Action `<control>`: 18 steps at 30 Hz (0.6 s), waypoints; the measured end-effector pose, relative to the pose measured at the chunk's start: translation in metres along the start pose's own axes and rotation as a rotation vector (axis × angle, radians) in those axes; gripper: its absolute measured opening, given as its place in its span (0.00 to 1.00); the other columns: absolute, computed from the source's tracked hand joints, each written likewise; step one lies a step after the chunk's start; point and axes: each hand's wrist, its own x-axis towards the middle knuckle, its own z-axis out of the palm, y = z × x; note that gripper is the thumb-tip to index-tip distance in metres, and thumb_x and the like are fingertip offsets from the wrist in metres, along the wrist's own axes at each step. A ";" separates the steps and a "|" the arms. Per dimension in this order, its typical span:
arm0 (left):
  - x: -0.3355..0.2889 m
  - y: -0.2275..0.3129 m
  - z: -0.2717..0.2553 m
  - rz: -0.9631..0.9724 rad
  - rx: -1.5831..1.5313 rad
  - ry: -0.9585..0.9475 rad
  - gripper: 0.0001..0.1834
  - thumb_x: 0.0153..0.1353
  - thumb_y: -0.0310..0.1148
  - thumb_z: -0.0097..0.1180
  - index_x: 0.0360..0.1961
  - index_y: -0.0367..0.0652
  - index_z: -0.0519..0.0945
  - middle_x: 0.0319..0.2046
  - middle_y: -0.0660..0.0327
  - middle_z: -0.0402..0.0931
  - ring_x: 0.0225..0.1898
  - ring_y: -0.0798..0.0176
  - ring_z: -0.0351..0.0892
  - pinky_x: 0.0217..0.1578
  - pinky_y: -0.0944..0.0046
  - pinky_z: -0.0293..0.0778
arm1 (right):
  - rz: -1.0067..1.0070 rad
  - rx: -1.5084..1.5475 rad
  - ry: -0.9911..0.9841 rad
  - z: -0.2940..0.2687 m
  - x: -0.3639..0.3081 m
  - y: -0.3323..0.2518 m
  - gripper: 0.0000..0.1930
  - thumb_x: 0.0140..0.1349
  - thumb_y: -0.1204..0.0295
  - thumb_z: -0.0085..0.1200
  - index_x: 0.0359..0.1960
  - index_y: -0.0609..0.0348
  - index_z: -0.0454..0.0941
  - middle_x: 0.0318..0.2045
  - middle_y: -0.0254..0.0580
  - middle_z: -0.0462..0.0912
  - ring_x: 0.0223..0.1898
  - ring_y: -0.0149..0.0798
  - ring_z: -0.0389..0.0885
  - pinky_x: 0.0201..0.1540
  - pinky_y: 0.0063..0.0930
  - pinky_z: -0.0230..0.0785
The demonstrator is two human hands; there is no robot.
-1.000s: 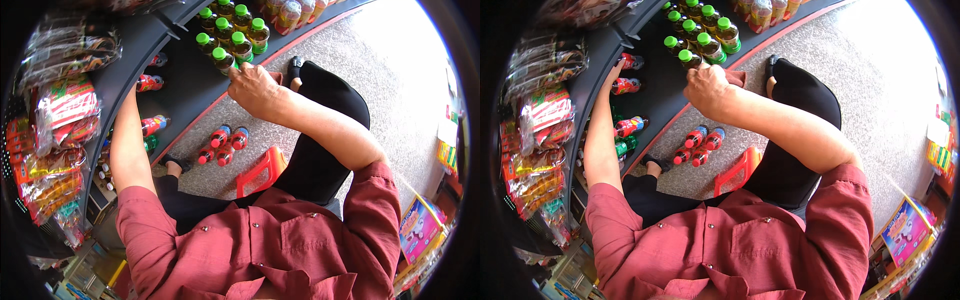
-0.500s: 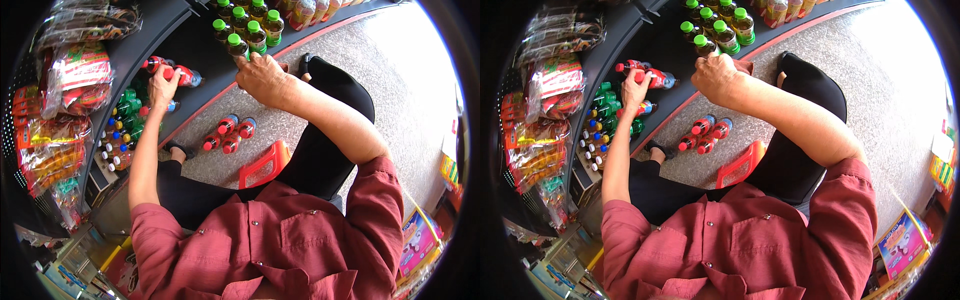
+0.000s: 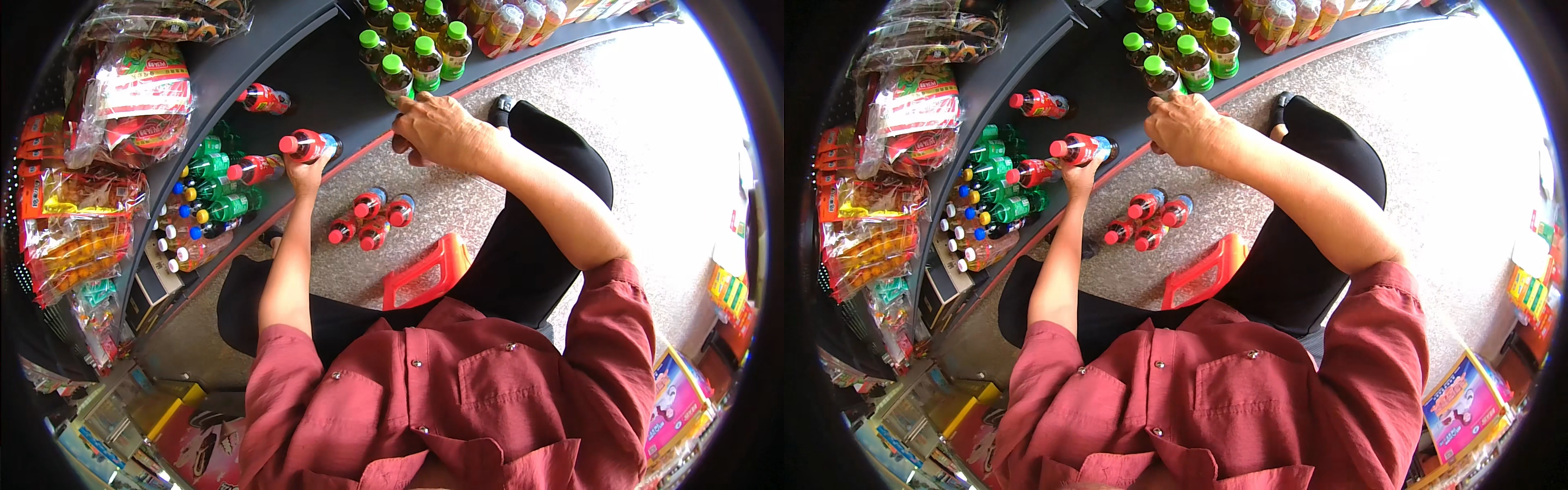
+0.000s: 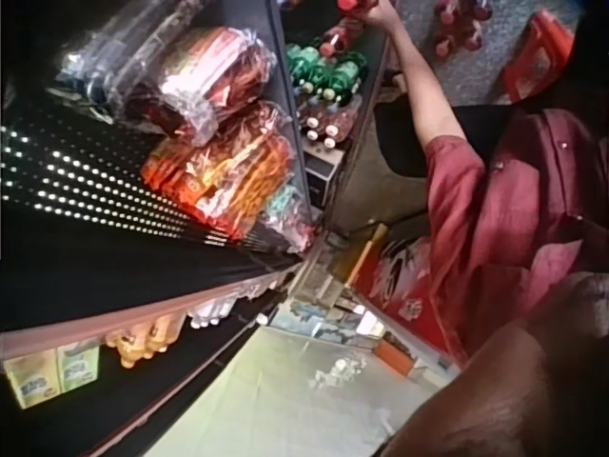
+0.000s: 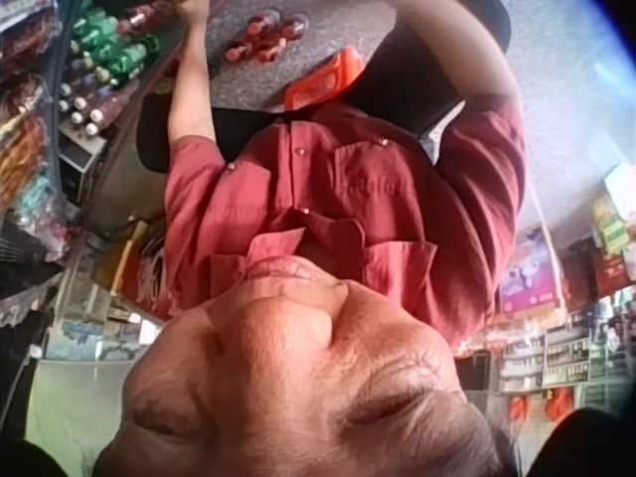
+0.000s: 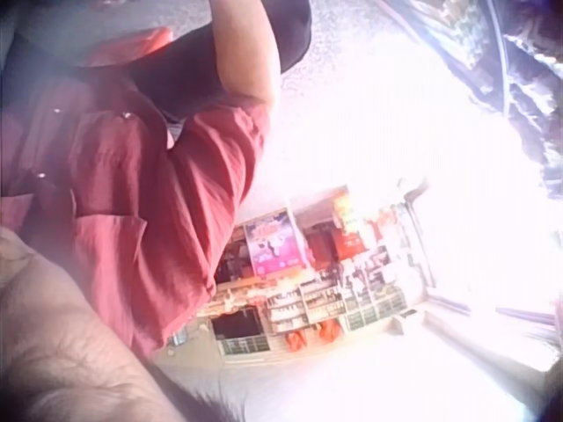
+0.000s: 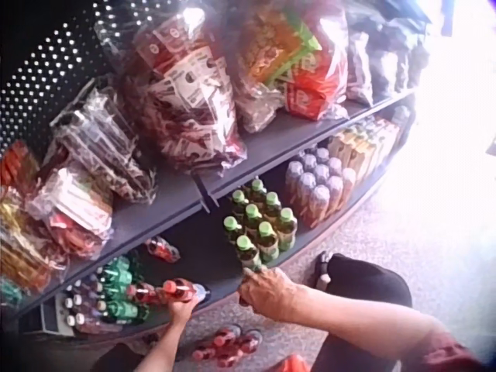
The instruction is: The person sits on a low red stool and restocks a curved shelf with bottled beverages. They pick up green-capped bottles from the floor, wipe the labels with a cloth, and place them on the shelf. Later, they handle red-capped bottles in the same manner.
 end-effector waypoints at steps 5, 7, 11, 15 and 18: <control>0.007 0.012 0.001 -0.045 -0.153 -0.201 0.27 0.41 0.27 0.73 0.44 0.40 0.75 0.36 0.63 0.79 0.38 0.63 0.80 0.45 0.62 0.76 | -0.156 0.088 0.238 0.002 0.013 0.000 0.13 0.45 0.67 0.65 0.36 0.49 0.83 0.40 0.40 0.76 0.43 0.42 0.79 0.44 0.35 0.73; 0.001 0.033 -0.006 -0.090 -0.326 -0.205 0.25 0.43 0.27 0.73 0.44 0.40 0.75 0.36 0.64 0.79 0.38 0.67 0.80 0.43 0.65 0.76 | -0.213 0.203 0.310 -0.014 0.016 -0.016 0.15 0.46 0.70 0.62 0.39 0.52 0.81 0.40 0.41 0.76 0.46 0.45 0.78 0.47 0.36 0.73; -0.009 0.148 -0.036 -0.190 -0.530 -0.448 0.28 0.53 0.28 0.64 0.56 0.40 0.70 0.47 0.60 0.75 0.46 0.67 0.77 0.47 0.67 0.76 | -0.446 0.473 0.565 -0.023 0.022 -0.053 0.18 0.49 0.77 0.55 0.45 0.55 0.78 0.43 0.44 0.74 0.47 0.49 0.76 0.51 0.38 0.71; -0.048 0.199 -0.072 -0.780 -0.913 -0.465 0.34 0.59 0.31 0.56 0.65 0.42 0.59 0.59 0.59 0.65 0.58 0.64 0.69 0.55 0.64 0.71 | -0.413 0.579 0.761 -0.014 0.022 -0.095 0.22 0.53 0.72 0.57 0.53 0.55 0.75 0.51 0.53 0.69 0.53 0.54 0.70 0.55 0.44 0.67; -0.077 0.185 -0.077 -0.753 -0.921 -0.537 0.35 0.56 0.31 0.61 0.64 0.43 0.62 0.56 0.62 0.68 0.57 0.66 0.70 0.56 0.63 0.70 | -0.149 0.571 0.581 0.022 0.018 -0.126 0.29 0.56 0.63 0.60 0.61 0.50 0.68 0.60 0.60 0.59 0.58 0.62 0.63 0.60 0.50 0.62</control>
